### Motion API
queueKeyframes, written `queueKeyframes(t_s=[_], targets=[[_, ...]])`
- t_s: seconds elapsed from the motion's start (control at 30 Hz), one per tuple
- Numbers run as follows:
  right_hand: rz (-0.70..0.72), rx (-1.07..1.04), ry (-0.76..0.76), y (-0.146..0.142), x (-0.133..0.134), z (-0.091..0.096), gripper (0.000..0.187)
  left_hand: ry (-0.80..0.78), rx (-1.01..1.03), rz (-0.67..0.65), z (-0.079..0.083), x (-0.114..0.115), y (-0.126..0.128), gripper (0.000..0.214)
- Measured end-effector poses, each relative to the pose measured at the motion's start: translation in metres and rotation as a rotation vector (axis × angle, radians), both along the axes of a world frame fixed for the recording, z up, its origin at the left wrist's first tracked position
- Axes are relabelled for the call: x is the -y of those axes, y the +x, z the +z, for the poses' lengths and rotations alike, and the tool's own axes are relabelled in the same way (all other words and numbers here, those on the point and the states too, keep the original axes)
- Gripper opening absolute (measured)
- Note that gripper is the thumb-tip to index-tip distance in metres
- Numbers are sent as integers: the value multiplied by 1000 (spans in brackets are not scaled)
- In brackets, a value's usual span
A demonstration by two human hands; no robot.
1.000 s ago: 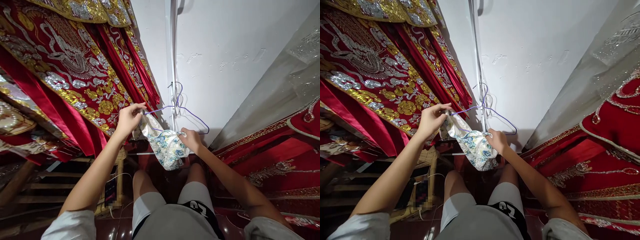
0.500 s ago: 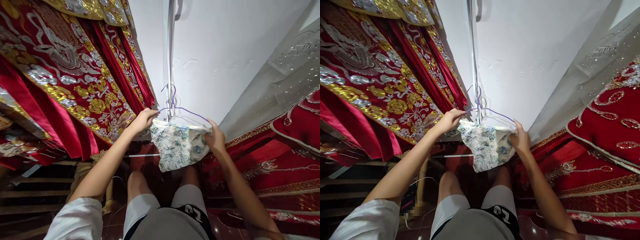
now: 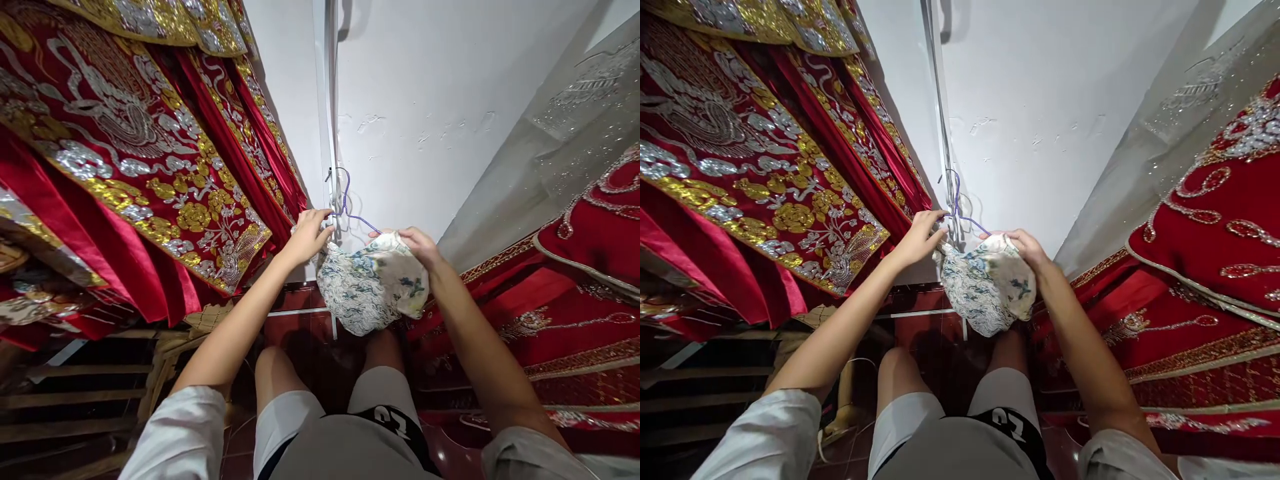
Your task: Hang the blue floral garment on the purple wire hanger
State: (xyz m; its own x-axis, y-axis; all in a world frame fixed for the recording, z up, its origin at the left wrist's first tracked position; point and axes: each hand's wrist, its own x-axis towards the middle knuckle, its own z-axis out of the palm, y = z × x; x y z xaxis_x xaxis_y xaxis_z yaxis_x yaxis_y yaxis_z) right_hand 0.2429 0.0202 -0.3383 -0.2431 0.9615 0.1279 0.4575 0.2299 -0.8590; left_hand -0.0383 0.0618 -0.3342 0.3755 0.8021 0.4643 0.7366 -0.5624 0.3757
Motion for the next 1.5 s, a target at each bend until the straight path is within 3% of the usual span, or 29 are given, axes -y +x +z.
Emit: queueKeyframes(t_s=[0.13, 0.27, 0.43, 0.63, 0.73, 0.83, 0.9, 1.0, 1.13, 1.23, 1.37, 1.43, 1.5], targets=[[222, -40, -123, -1, 0, 40, 51, 35, 112, 43, 12, -5, 11, 33], [238, -74, -115, 1, 14, 63, 39, 104, 168, 10, 30, 0, 14, 28], [184, -256, -218, 3, 21, 62, 40, 155, 160, -87, 35, 6, 19, 26], [120, -325, -150, 11, 20, 65, 33, 172, 190, -123, 53, 5, 28, 25], [252, -273, -191, 18, 35, 63, 32, 167, 114, -229, 60, 23, 32, 24], [485, -132, -220, 13, 48, 56, 33, 196, 10, -263, 57, 49, 30, 25], [645, -28, -225, 3, 52, 50, 34, 129, -34, -247, 51, 65, 23, 24], [811, 136, -239, -23, 51, 40, 36, -158, -49, -308, 45, 82, 6, 25], [929, 65, -201, -68, 50, 21, 30, -435, 108, -388, 39, 90, -24, 25], [801, -23, -109, -95, 49, 10, 18, -439, 184, -264, 40, 89, -42, 37], [277, 55, 277, -107, 26, 9, 27, -483, 104, -258, 60, 93, -58, 43], [226, 95, 448, -106, 8, 8, 32, -542, 77, -309, 76, 97, -65, 41], [320, 115, 513, -104, -6, 3, 29, -606, 76, -351, 88, 101, -72, 38]])
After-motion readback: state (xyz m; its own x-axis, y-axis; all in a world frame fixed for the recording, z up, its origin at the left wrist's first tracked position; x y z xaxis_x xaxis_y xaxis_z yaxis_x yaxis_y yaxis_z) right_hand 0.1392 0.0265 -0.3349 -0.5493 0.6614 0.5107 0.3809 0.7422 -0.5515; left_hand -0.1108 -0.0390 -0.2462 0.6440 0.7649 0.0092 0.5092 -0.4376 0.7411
